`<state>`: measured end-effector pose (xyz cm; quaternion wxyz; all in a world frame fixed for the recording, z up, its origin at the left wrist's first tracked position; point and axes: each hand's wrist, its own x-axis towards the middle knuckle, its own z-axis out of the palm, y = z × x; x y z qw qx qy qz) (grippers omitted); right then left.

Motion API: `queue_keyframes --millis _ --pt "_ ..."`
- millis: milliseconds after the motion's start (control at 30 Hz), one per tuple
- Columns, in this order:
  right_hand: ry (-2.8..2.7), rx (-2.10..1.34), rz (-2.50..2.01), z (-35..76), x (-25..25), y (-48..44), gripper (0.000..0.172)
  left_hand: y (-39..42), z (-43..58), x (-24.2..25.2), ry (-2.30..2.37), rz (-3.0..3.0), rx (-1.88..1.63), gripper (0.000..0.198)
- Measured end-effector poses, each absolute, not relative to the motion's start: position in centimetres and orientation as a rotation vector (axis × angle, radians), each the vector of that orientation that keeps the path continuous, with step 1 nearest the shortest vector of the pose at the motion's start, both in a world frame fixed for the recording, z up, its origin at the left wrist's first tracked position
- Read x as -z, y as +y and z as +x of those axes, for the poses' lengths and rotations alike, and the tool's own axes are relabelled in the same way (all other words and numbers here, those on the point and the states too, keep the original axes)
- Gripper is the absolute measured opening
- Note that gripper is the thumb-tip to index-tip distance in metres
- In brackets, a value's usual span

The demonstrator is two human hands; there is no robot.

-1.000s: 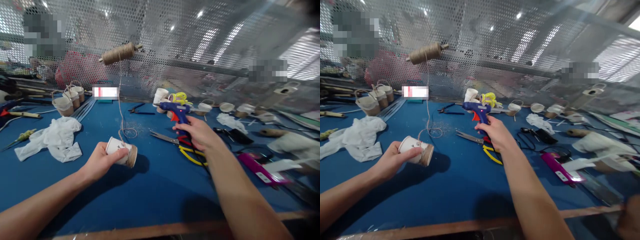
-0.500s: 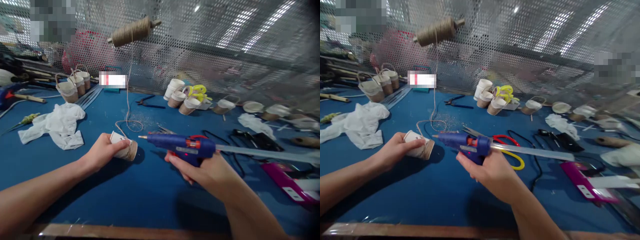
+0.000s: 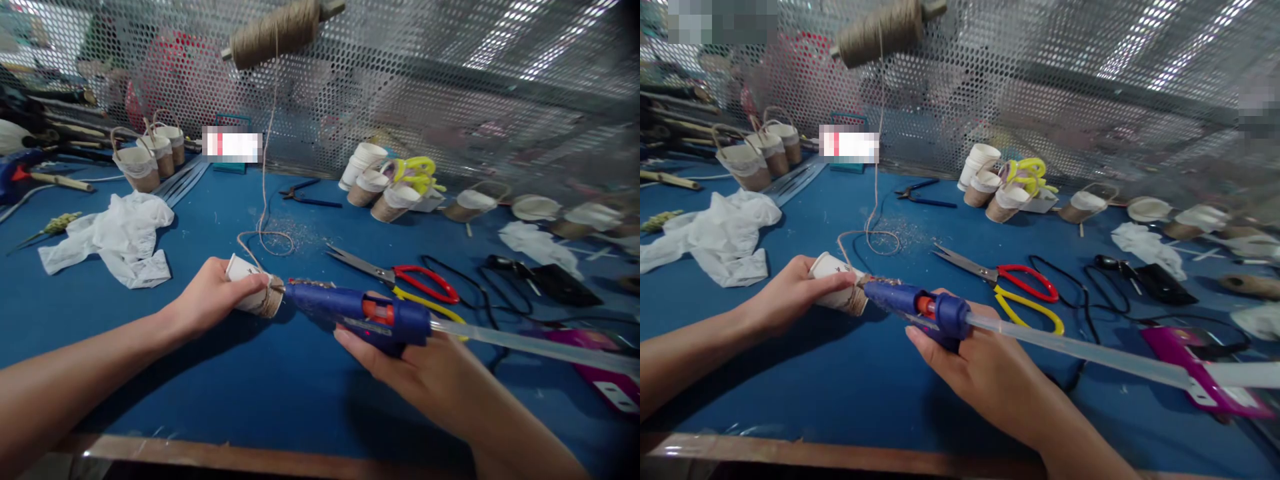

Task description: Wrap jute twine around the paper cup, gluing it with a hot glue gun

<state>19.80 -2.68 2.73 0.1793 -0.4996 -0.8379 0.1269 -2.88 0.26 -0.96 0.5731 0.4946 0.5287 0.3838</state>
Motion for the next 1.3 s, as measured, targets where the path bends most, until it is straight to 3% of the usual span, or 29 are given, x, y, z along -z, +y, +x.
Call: queue_keyframes --millis 1067,1300 --pt "-2.468 -0.351 -1.332 19.40 -3.41 -3.18 0.016 -0.07 -2.68 1.02 1.238 1.320 -0.894 0.024" --pt "-2.403 -0.399 -1.383 18.98 -3.78 -3.23 0.020 -0.10 -2.64 0.96 1.208 1.341 -0.891 0.023"
